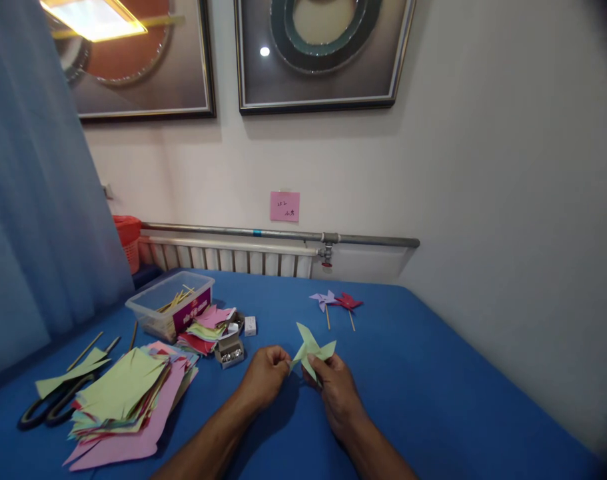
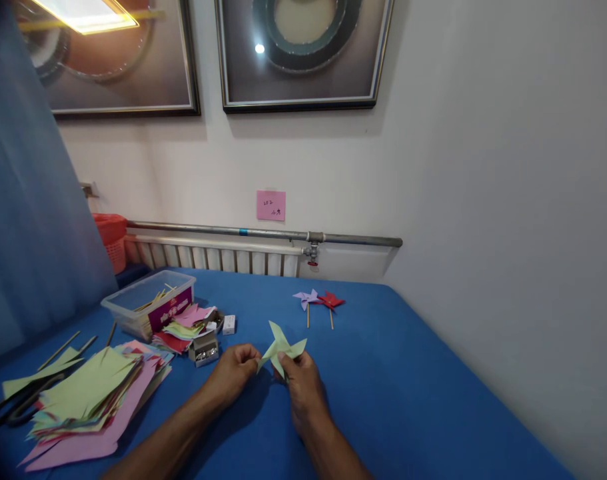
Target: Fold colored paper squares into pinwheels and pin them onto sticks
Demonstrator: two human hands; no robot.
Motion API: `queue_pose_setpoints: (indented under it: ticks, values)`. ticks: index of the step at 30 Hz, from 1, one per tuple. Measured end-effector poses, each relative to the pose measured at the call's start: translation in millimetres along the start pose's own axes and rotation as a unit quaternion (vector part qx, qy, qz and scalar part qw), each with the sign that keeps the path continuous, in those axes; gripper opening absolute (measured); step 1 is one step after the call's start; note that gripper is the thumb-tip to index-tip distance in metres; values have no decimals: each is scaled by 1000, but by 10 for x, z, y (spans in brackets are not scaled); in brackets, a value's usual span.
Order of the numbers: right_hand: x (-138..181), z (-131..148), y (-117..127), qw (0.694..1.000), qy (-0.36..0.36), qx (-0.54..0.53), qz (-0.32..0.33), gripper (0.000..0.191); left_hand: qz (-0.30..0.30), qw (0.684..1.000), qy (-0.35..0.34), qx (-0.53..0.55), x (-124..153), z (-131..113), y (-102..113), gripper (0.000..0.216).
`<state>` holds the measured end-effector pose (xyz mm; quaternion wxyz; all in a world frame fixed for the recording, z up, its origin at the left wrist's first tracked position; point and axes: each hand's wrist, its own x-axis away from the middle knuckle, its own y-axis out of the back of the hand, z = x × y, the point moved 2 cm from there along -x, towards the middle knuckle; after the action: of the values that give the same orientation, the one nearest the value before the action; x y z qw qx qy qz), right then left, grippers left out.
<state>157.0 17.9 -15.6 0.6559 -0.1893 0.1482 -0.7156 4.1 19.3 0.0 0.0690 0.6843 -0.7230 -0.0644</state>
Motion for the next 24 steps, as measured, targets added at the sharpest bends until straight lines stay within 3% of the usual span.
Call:
queue_pose_setpoints:
  ticks: [14, 24]
  values:
    - [48, 56, -11, 1000, -29, -4, -11, 31, -17, 1000, -16, -11, 3, -15, 11, 6]
    - [43, 62, -14, 1000, -21, -8, -7, 37, -3, 1000, -1, 7, -4, 12, -8, 17]
